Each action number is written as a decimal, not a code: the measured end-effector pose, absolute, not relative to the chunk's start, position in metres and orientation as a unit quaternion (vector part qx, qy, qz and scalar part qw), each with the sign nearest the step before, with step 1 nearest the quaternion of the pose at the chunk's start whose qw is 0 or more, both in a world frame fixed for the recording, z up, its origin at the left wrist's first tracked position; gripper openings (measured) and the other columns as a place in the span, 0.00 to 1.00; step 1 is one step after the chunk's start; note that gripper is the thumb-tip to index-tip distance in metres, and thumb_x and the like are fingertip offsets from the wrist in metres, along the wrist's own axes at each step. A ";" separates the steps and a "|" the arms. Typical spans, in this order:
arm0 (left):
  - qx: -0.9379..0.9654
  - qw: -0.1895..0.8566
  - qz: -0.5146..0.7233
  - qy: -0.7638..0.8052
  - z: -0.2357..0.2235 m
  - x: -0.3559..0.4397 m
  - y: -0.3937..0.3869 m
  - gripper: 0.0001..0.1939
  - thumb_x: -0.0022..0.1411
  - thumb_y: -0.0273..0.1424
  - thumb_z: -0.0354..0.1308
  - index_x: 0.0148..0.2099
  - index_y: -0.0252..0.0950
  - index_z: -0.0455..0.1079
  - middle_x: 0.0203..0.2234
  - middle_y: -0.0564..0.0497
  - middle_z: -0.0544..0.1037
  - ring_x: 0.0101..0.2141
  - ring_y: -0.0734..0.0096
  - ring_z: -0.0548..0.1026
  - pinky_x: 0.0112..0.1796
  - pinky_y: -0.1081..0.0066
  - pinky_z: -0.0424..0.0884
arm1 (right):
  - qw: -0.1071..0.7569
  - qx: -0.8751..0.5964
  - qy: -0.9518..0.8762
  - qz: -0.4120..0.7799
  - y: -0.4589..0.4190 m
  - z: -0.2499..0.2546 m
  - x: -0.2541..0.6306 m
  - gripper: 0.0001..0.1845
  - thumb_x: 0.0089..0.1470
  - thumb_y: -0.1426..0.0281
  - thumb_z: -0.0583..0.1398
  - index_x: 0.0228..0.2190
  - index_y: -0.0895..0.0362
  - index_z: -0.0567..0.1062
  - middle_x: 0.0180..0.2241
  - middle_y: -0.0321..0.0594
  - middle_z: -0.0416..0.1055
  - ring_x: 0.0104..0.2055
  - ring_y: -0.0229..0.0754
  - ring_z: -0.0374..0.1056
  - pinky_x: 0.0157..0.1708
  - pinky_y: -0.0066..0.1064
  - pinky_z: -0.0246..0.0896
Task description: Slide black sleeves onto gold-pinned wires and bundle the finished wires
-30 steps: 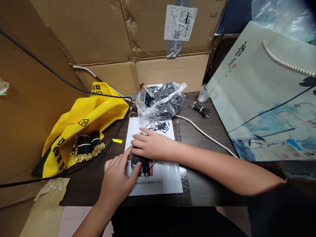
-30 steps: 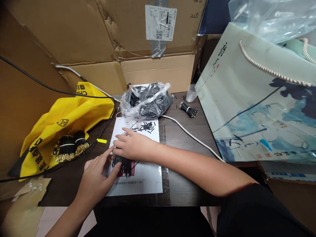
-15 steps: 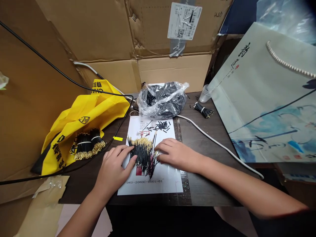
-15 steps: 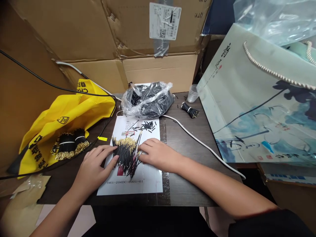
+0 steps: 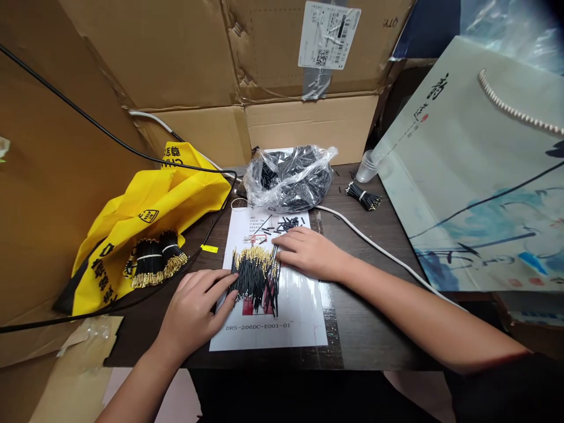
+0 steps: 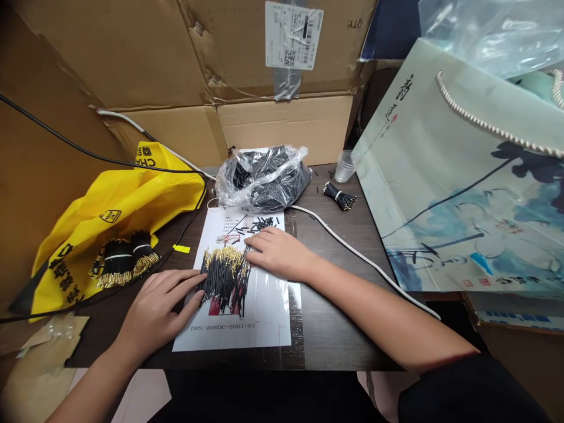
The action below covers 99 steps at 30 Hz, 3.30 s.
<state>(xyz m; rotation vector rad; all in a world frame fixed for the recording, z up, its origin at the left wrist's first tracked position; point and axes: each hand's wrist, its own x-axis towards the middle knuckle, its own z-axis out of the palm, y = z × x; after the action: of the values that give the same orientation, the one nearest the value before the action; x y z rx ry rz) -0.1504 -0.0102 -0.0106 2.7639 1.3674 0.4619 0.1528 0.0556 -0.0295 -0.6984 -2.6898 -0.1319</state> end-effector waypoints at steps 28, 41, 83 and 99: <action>0.861 0.045 0.169 0.477 -0.015 -0.150 -0.008 0.21 0.63 0.39 0.58 0.56 0.38 0.68 0.51 0.42 0.73 0.52 0.54 0.71 0.54 0.54 0.61 | 0.274 -0.226 -0.928 0.109 0.047 -0.034 0.151 0.15 0.65 0.70 0.53 0.48 0.61 0.74 0.51 0.49 0.73 0.54 0.42 0.68 0.64 0.50 0.54; 0.883 0.048 0.109 0.454 -0.017 -0.130 -0.017 0.49 0.53 0.57 0.61 0.69 0.39 0.50 0.66 0.35 0.56 0.61 0.43 0.61 0.58 0.46 0.57 | 0.175 -0.314 -0.932 0.052 -0.007 -0.021 0.119 0.38 0.53 0.40 0.55 0.47 0.61 0.72 0.56 0.57 0.65 0.53 0.59 0.63 0.50 0.51 0.62; 0.932 0.016 0.095 0.350 -0.016 -0.181 0.025 0.44 0.53 0.55 0.63 0.67 0.41 0.60 0.58 0.41 0.71 0.55 0.48 0.70 0.52 0.51 0.68 | 0.179 -0.322 -0.929 0.045 0.021 -0.030 0.142 0.24 0.63 0.58 0.55 0.54 0.60 0.70 0.57 0.58 0.66 0.49 0.50 0.65 0.46 0.43 0.69; 0.930 -0.002 0.153 0.334 -0.026 -0.160 0.007 0.37 0.59 0.46 0.63 0.65 0.34 0.61 0.57 0.39 0.72 0.56 0.52 0.72 0.55 0.55 0.72 | 0.210 -0.287 -0.934 0.040 0.032 -0.033 0.150 0.19 0.64 0.62 0.55 0.52 0.58 0.74 0.54 0.55 0.70 0.54 0.48 0.68 0.52 0.43 0.68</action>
<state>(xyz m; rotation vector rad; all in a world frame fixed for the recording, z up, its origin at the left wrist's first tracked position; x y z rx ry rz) -0.1601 0.0068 -0.0259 2.9256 1.0511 0.4825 0.1502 0.0324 -0.0330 -0.7975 -2.5955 0.1106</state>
